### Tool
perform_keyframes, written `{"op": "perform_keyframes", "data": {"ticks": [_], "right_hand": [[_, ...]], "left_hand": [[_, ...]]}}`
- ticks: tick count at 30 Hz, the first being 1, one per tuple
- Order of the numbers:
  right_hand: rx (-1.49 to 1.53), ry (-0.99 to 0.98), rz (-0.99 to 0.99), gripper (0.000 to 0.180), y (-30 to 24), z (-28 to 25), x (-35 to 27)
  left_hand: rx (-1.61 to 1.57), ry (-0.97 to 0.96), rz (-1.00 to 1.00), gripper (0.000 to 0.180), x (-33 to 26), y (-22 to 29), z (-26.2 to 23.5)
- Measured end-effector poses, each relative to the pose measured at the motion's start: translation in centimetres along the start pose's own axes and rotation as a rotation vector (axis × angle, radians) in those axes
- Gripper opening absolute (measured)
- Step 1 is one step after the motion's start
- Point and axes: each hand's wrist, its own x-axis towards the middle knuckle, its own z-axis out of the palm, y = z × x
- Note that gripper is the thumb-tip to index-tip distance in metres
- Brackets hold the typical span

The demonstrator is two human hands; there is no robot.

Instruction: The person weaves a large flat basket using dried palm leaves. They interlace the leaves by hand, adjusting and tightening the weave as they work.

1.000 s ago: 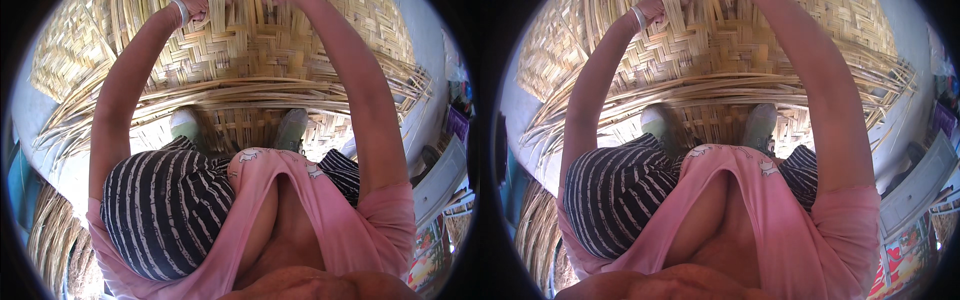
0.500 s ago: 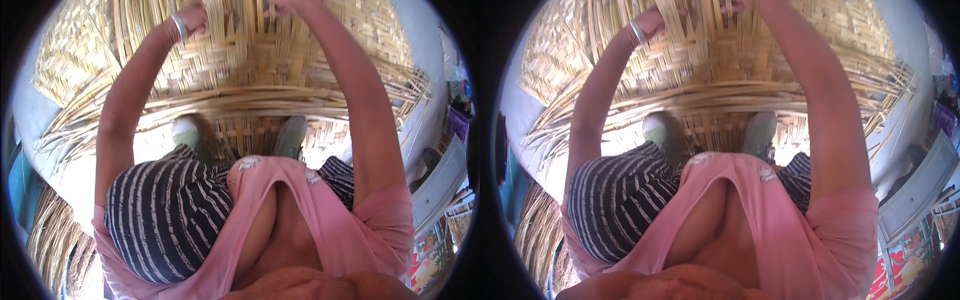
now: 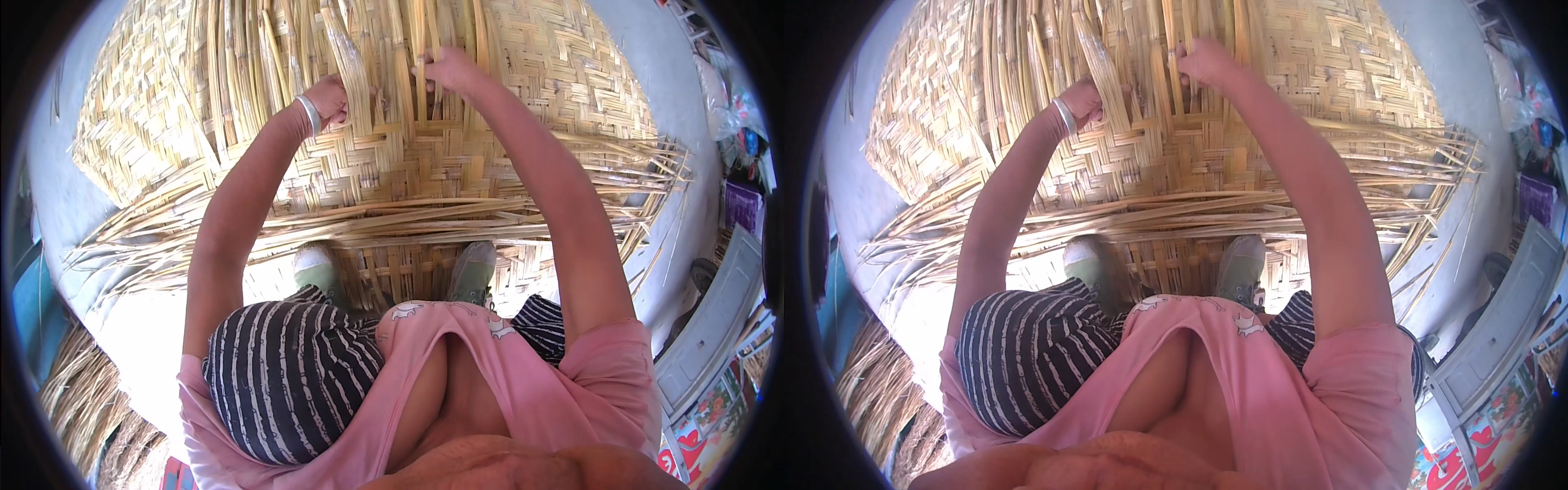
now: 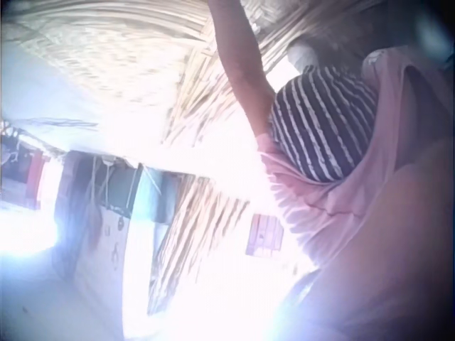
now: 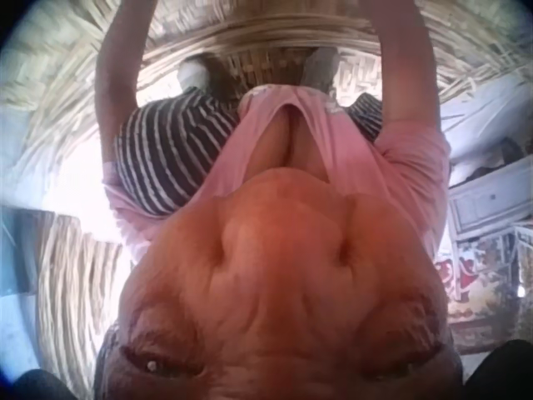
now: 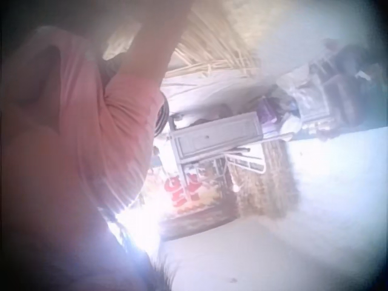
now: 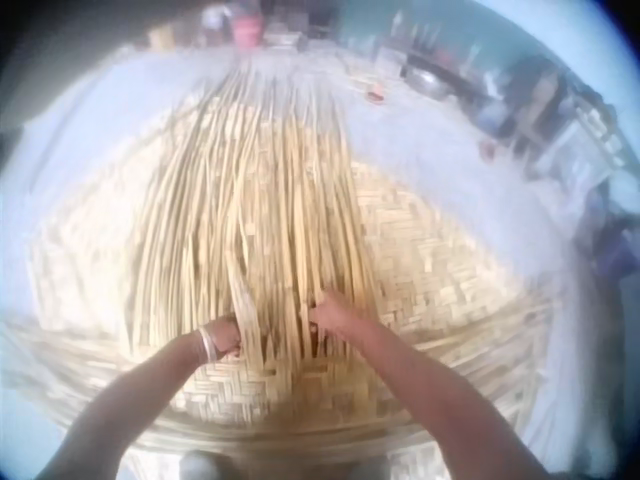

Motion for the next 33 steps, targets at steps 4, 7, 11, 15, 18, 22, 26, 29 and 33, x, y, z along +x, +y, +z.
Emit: {"op": "perform_keyframes", "data": {"ticks": [4, 7, 11, 15, 18, 22, 26, 29, 33], "right_hand": [[-0.098, 0.136, -0.095, 0.018, 1.3, 0.6, -0.6], [-0.034, 0.183, -0.121, 0.018, 2.0, 0.9, -0.9], [0.11, 0.104, -0.204, 0.027, 2.1, 1.2, -0.8], [0.445, -0.007, 0.011, 0.046, 0.1, 0.8, -2.4], [0.615, -0.084, 0.107, 0.06, 0.5, 0.1, -2.4], [0.413, 0.014, 0.041, 0.068, 1.4, 1.0, -2.2], [0.471, -0.111, 0.045, 0.078, 1.9, 1.0, -1.2], [0.497, -0.069, 0.05, 0.074, 1.0, 1.4, -1.4], [0.55, -0.052, 0.08, 0.055, 3.7, 0.6, -1.1]], "left_hand": [[0.027, 0.005, -0.054, 0.038, 0.1, 0.1, -0.6], [0.016, 0.006, -0.048, 0.037, 0.8, -0.2, -0.5], [-0.025, -0.024, -0.054, 0.033, 1.7, -1.2, -1.0], [-0.103, -0.073, -0.046, 0.031, 2.8, -2.9, -2.2], [-0.178, -0.074, -0.035, 0.033, 3.6, -3.7, -2.5], [-0.176, -0.03, -0.055, 0.032, 4.0, -3.8, -2.2], [-0.101, -0.054, -0.043, 0.029, 4.6, -4.4, -3.0], [0.93, -0.031, 0.568, 0.028, 6.5, -7.2, -6.2], [1.441, 0.036, 0.405, 0.034, 4.3, -4.0, -2.4]]}}
